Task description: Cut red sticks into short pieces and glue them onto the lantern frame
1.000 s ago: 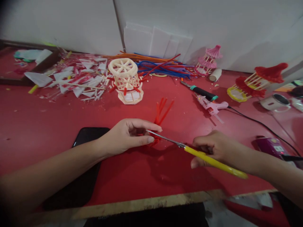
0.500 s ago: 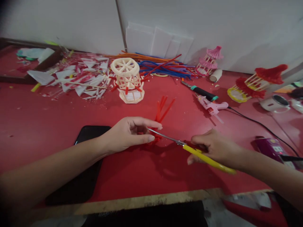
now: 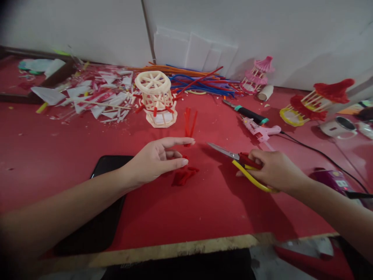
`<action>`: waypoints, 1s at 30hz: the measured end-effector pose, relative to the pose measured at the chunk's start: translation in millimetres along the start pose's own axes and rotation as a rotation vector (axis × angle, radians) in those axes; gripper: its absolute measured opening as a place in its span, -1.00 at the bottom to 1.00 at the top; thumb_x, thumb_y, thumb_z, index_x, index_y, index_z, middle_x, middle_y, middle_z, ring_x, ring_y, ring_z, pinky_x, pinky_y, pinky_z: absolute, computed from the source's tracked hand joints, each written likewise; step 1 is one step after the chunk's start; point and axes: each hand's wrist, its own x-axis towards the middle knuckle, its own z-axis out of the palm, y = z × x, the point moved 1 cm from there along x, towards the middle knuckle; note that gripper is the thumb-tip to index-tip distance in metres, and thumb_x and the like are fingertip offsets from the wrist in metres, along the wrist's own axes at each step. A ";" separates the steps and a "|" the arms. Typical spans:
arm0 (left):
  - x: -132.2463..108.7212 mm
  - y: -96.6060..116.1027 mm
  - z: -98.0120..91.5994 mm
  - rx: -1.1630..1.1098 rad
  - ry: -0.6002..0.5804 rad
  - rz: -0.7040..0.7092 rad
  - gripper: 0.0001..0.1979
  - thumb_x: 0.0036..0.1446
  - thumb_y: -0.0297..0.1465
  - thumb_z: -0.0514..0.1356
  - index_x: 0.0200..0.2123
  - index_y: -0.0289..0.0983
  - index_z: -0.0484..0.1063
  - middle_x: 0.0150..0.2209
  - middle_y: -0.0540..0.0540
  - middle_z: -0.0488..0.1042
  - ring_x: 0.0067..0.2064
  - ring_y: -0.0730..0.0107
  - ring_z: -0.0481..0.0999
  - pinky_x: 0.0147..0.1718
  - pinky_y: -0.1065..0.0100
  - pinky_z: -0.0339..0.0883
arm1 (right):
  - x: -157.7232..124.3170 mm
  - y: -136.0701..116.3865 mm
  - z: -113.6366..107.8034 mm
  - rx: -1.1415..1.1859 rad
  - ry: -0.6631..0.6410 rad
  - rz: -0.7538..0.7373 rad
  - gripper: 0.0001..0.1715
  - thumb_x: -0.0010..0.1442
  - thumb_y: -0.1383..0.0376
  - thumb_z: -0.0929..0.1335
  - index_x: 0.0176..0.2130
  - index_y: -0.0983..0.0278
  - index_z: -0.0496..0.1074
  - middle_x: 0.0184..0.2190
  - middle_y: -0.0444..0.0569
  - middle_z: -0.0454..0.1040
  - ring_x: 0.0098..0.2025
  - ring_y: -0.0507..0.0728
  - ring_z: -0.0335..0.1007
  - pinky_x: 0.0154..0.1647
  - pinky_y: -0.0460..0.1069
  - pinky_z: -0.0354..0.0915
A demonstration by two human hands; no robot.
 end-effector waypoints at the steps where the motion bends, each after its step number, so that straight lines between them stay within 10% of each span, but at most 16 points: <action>1: 0.3 -0.4 0.1 -0.012 -0.003 -0.003 -0.44 0.05 -0.49 0.32 0.16 -0.25 0.39 -0.48 0.05 0.44 -0.41 0.54 0.43 -0.43 0.52 0.28 | 0.4 2.7 0.3 -0.008 0.015 0.025 -0.43 0.00 -0.20 0.42 -0.49 0.17 0.23 -0.63 -0.14 0.28 -0.59 0.07 0.14 -0.53 -0.02 -0.01; 8: 1.1 -5.0 0.1 -0.023 -0.007 -0.023 -0.35 0.06 -0.46 0.33 0.23 -0.26 0.29 -0.37 -0.02 0.53 -0.35 0.52 0.50 -0.38 0.50 0.34 | 2.9 -8.7 -36.8 0.039 -0.128 -0.206 -0.67 0.15 -0.02 0.40 -0.36 0.18 0.45 -0.43 0.04 0.53 -0.46 0.16 0.36 -0.43 0.05 0.14; 13: -0.1 -4.3 0.8 -0.024 0.022 -0.007 -0.38 0.03 -0.45 0.35 0.19 -0.25 0.33 -0.37 -0.03 0.55 -0.32 0.47 0.54 -0.28 0.45 0.36 | 4.4 -84.0 -33.6 0.095 0.282 -0.349 -0.62 0.21 0.04 0.38 -0.07 0.22 0.43 -0.27 0.01 0.58 -0.31 0.17 0.50 -0.32 0.03 0.30; 17: -1.6 -2.1 1.2 -0.047 0.015 -0.017 -0.37 0.05 -0.41 0.34 0.21 -0.23 0.30 -0.34 -0.07 0.59 -0.31 0.39 0.58 -0.28 0.39 0.37 | 15.5 -124.6 -2.0 0.193 0.313 -0.545 -0.52 0.13 0.07 0.47 -0.05 0.26 0.41 -0.19 -0.01 0.56 -0.19 0.14 0.51 -0.19 0.00 0.37; 30: 1.6 -5.9 -0.9 -0.064 0.007 -0.069 -0.39 0.02 -0.37 0.38 0.17 -0.21 0.35 -0.34 -0.04 0.61 -0.28 0.41 0.58 -0.28 0.44 0.38 | 25.2 -116.2 28.2 0.390 0.481 -0.654 -0.68 0.21 0.19 0.44 -0.07 0.28 0.50 -0.22 -0.03 0.61 -0.19 0.06 0.54 -0.09 -0.07 0.41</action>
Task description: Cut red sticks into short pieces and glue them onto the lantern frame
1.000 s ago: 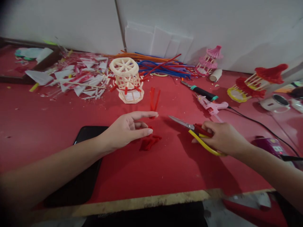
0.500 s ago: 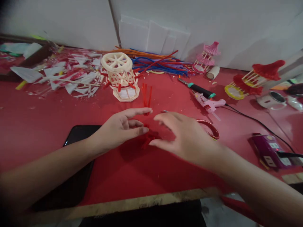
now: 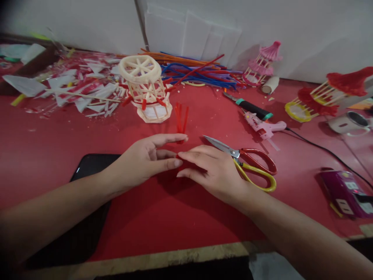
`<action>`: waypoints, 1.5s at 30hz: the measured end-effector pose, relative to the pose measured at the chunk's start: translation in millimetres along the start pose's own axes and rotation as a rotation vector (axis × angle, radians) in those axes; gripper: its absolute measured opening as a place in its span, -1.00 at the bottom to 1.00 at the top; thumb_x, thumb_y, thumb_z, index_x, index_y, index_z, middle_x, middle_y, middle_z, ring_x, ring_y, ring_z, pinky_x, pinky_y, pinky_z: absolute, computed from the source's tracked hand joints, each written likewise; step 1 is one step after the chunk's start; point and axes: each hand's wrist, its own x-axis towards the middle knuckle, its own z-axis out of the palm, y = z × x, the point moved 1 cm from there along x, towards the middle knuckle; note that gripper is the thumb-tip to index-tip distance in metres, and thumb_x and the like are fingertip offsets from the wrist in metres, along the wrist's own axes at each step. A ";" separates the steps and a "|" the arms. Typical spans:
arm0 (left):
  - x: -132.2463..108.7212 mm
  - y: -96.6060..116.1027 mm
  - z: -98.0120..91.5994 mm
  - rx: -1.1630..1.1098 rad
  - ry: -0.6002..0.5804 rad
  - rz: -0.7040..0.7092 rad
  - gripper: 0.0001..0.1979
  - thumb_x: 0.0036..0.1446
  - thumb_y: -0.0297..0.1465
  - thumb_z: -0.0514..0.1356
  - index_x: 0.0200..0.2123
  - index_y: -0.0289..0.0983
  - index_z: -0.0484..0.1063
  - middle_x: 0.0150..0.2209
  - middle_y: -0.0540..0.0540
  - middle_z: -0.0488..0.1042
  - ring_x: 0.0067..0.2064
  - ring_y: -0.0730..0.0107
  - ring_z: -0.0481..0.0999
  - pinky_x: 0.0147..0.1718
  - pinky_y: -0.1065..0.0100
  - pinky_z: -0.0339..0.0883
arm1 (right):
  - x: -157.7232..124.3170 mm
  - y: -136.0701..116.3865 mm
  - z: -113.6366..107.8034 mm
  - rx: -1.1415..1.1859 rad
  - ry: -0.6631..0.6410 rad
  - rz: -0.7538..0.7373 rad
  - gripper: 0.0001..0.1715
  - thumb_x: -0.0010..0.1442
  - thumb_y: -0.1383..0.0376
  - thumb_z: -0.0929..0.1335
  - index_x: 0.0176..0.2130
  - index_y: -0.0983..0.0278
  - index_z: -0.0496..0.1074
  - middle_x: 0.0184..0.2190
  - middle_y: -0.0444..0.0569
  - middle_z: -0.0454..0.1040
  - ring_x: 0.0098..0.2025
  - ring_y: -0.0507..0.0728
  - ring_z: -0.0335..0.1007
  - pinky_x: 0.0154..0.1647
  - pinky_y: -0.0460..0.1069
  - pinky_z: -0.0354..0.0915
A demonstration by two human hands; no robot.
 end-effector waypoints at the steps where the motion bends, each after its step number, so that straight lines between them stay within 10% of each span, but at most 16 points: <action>1: 0.2 0.3 0.0 -0.016 0.009 -0.015 -0.39 0.01 -0.38 0.39 0.16 -0.21 0.35 -0.34 -0.04 0.61 -0.28 0.42 0.58 -0.28 0.45 0.39 | 0.2 0.3 -0.3 0.006 0.008 -0.012 -0.67 0.20 0.19 0.45 -0.06 0.28 0.51 -0.21 -0.03 0.61 -0.19 0.06 0.54 -0.09 -0.07 0.41; 23: -2.1 3.3 3.7 0.228 0.022 0.055 -0.54 0.01 -0.26 0.37 -0.01 -0.29 0.52 -0.15 -0.14 0.63 -0.28 0.35 0.59 -0.29 0.37 0.45 | 5.7 11.5 -12.8 0.132 0.201 0.163 -0.65 0.14 0.23 0.49 -0.06 0.20 0.50 -0.30 -0.09 0.54 -0.31 0.03 0.48 -0.25 -0.05 0.44; 34: -2.0 5.6 4.6 -0.222 0.069 0.074 -0.81 0.12 -0.39 0.31 -0.17 -0.21 0.63 -0.18 -0.07 0.66 -0.17 0.38 0.62 -0.06 0.36 0.44 | 6.7 5.1 -5.7 0.094 0.256 0.192 -0.65 0.13 0.14 0.49 -0.09 0.18 0.51 -0.32 -0.08 0.55 -0.33 0.06 0.48 -0.24 -0.01 0.44; 45: -2.3 5.0 1.3 -0.187 0.191 0.152 -0.76 -0.04 -0.33 0.44 -0.25 -0.25 0.64 -0.19 -0.10 0.67 -0.19 0.38 0.61 -0.06 0.34 0.45 | 5.2 24.1 -7.7 -0.202 -0.012 0.098 -0.72 0.17 0.15 0.46 -0.16 0.26 0.54 -0.27 0.03 0.60 -0.20 0.18 0.49 -0.16 0.07 0.38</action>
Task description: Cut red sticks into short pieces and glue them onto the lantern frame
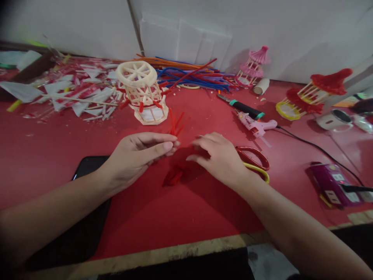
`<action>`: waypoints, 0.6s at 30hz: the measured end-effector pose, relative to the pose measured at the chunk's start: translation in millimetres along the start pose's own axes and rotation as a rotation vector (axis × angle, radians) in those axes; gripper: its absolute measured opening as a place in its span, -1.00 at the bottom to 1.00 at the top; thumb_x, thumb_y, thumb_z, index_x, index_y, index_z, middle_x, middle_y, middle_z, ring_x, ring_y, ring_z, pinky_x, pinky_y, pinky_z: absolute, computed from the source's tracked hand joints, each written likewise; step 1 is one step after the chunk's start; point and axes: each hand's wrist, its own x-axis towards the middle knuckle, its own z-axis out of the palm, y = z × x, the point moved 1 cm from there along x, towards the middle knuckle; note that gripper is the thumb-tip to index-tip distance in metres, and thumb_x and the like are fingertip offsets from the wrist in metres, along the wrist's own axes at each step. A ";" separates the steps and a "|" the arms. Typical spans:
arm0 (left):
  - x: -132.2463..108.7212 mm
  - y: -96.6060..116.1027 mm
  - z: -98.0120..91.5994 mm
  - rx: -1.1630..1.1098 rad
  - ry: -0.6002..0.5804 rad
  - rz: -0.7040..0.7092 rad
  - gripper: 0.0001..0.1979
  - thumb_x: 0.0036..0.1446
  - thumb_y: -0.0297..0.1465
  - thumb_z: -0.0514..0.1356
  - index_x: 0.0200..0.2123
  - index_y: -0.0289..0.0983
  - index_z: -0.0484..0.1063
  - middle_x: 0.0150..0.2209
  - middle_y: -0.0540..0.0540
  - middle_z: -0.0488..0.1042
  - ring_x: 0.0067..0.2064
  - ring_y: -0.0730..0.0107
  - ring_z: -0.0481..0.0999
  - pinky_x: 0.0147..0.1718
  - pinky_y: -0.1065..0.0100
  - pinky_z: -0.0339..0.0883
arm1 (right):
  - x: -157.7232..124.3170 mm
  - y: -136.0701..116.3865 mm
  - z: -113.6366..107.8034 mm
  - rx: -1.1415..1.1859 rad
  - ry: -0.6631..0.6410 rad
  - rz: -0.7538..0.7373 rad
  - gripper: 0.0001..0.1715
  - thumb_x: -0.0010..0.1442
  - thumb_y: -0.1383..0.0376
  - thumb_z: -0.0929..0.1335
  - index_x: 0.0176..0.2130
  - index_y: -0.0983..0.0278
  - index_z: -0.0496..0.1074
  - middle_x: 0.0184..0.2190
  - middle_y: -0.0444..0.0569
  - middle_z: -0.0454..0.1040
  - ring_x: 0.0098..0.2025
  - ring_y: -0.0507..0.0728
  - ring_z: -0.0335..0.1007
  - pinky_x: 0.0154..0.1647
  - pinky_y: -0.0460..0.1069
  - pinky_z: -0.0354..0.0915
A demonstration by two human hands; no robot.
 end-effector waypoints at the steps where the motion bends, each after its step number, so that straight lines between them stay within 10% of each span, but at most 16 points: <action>1: 0.1 0.1 -0.2 0.028 0.002 0.001 -0.74 -0.06 -0.34 0.45 -0.25 -0.25 0.63 -0.19 -0.10 0.67 -0.19 0.37 0.62 -0.07 0.34 0.46 | -0.1 3.2 1.3 -0.025 -0.054 -0.014 -0.73 0.18 0.18 0.45 -0.14 0.26 0.55 -0.26 0.04 0.59 -0.18 0.20 0.48 -0.13 0.09 0.37; 11: -1.4 0.7 0.4 0.104 -0.052 0.057 -0.78 -0.01 -0.35 0.42 -0.24 -0.25 0.63 -0.22 -0.08 0.68 -0.15 0.34 0.64 -0.05 0.35 0.49 | 1.0 -8.4 -10.3 0.049 -0.247 0.003 -0.69 0.19 0.34 0.36 -0.05 0.25 0.54 -0.07 0.11 0.43 0.01 0.26 0.31 0.07 0.21 0.27; 18: -4.7 4.2 3.6 0.070 -0.195 -0.004 -0.83 -0.01 -0.36 0.42 -0.29 -0.26 0.64 -0.31 -0.08 0.68 -0.27 0.34 0.65 -0.17 0.32 0.53 | -0.5 -17.2 2.0 1.040 -0.154 0.416 -0.67 0.23 0.06 0.39 -0.15 0.25 0.48 -0.45 -0.15 0.43 -0.46 0.00 0.34 -0.41 -0.05 0.35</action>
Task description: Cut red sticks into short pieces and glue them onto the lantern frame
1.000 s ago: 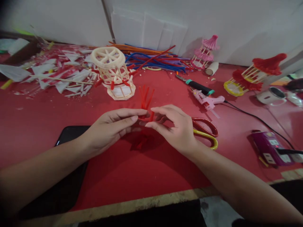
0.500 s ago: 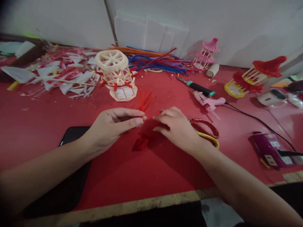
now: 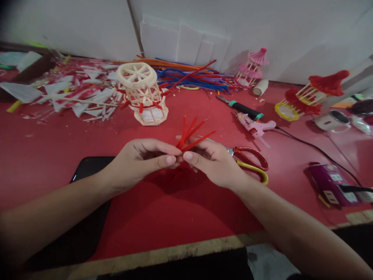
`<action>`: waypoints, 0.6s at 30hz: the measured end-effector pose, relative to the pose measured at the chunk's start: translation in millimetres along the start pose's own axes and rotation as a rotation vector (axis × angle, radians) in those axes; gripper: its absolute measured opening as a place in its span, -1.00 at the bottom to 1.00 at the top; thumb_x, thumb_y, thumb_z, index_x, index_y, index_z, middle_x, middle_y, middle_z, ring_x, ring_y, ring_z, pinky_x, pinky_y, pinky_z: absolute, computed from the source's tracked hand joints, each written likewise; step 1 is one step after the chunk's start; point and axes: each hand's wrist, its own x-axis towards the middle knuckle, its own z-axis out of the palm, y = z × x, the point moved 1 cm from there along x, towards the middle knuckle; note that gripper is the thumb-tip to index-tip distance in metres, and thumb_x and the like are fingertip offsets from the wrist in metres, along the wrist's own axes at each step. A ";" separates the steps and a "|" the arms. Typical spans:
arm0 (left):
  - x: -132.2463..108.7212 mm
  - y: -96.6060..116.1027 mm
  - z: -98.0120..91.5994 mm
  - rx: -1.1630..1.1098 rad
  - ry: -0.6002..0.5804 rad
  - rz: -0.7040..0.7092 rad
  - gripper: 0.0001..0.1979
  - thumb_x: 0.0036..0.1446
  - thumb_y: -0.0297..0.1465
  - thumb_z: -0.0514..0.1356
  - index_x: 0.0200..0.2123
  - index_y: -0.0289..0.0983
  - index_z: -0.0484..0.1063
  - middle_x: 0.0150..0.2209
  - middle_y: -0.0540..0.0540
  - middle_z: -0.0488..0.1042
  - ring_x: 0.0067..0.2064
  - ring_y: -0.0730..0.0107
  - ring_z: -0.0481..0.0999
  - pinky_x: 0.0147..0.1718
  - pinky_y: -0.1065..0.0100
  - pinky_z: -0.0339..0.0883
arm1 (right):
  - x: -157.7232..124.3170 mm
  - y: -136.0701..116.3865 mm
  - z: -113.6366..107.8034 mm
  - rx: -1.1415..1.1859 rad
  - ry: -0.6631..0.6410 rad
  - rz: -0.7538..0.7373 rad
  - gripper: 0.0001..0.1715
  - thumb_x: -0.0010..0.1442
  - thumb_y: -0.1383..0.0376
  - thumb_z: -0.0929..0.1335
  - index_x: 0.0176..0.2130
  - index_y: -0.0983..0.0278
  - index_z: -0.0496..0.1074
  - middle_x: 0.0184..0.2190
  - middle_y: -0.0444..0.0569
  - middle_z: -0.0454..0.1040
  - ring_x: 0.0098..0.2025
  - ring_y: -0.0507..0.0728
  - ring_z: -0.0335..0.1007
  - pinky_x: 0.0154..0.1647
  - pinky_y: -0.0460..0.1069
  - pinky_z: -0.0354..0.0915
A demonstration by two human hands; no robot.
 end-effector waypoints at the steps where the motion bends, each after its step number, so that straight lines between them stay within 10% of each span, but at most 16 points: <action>1: -0.1 0.4 0.6 -0.017 -0.036 -0.012 -0.85 -0.01 -0.37 0.42 -0.31 -0.26 0.64 -0.33 -0.08 0.67 -0.30 0.35 0.65 -0.19 0.33 0.53 | 0.1 0.7 2.9 0.134 -0.016 0.048 -0.63 0.22 0.04 0.40 -0.12 0.25 0.47 -0.49 -0.18 0.41 -0.50 -0.02 0.31 -0.46 -0.07 0.33; 18: -8.8 -0.7 4.4 -0.034 -0.248 0.044 -0.74 -0.02 -0.55 0.40 -0.35 -0.26 0.36 -0.33 -0.06 0.66 -0.20 0.25 0.68 -0.22 0.38 0.55 | -2.7 -8.1 14.1 0.442 -0.119 0.117 -0.73 0.19 0.12 0.44 -0.33 0.27 0.41 -0.62 -0.24 0.35 -0.61 -0.06 0.27 -0.64 -0.17 0.26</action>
